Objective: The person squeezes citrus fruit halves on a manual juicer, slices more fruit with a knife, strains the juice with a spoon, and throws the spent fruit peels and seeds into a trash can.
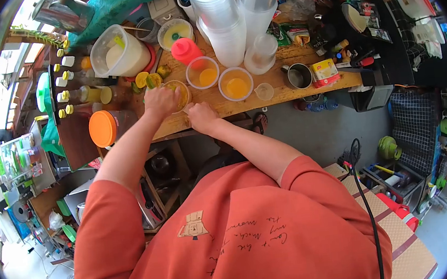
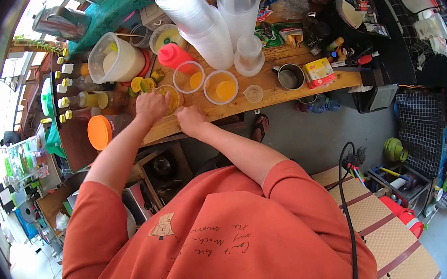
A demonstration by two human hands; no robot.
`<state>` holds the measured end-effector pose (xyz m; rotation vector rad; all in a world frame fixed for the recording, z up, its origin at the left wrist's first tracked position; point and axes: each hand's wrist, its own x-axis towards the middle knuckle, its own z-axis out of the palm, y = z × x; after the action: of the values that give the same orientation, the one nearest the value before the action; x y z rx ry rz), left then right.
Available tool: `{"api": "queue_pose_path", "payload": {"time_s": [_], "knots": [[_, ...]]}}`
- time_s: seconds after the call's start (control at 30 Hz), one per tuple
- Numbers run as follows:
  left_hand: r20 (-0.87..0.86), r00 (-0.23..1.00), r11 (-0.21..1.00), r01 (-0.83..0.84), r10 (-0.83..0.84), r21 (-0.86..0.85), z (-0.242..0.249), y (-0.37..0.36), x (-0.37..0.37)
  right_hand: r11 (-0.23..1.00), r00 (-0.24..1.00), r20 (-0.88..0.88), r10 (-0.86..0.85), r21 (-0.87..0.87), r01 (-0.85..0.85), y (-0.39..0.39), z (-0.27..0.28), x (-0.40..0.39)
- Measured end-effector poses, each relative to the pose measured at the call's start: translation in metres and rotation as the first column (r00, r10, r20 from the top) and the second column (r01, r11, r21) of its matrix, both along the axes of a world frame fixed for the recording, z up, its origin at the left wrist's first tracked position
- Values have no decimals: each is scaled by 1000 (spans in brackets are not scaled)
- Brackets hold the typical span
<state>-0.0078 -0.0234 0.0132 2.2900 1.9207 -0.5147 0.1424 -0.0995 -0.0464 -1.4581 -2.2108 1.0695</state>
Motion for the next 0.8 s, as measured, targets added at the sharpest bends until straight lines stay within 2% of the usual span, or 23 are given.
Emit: {"api": "queue_pose_path", "payload": {"time_s": [0.07,0.13,0.2,0.23,0.3,0.33,0.37,0.4,0.47,0.53,0.57,0.63,0.67,0.73,0.77,0.8], "knots": [[-52,958,947,269,-282,-177,5,10,2,1000,1000,25,7,11,-7,-1,1,-1],[-62,957,947,271,-285,-174,4,6,8,1000,999,50,13,24,-15,0,1,0],[-1,1000,997,-24,24,73,-8,-5,10,998,998,59,-2,60,-2,-2,1,-1],[-2,1000,997,-28,28,73,-15,-6,10,998,998,58,2,60,-6,-2,2,-1],[92,957,925,-290,276,246,-26,-9,12,997,998,69,7,80,-12,-2,4,-1],[87,957,926,-290,277,241,-16,-8,11,997,998,66,8,73,-13,-5,5,-2],[11,996,990,-84,83,109,-4,-3,7,998,997,76,-20,68,15,-5,7,-3],[-35,991,991,126,-127,-36,5,2,5,997,995,87,-52,65,46,-5,7,-4],[-59,986,982,151,-159,-113,3,4,10,995,994,90,-68,74,61,-5,5,-5],[-33,980,980,-194,196,43,-4,-6,20,994,992,93,-84,74,77,-7,7,-3],[-38,982,983,-183,184,33,-10,-10,22,994,992,103,-67,97,57,-9,8,-3],[74,892,866,-450,445,218,-19,-12,24,992,992,112,-62,119,49,-7,4,-3],[70,897,872,-440,436,215,-20,-10,20,991,997,57,-43,131,35,-6,0,-3],[-49,992,990,-113,117,81,-13,-5,9,990,999,1,-36,135,35,-8,-3,-5],[-92,995,999,47,-46,8,-8,0,4,989,999,21,-41,143,38,-11,-2,-6],[-95,993,998,67,-67,-4,-5,2,2,988,998,41,-50,147,44,-12,-1,-8]]}}
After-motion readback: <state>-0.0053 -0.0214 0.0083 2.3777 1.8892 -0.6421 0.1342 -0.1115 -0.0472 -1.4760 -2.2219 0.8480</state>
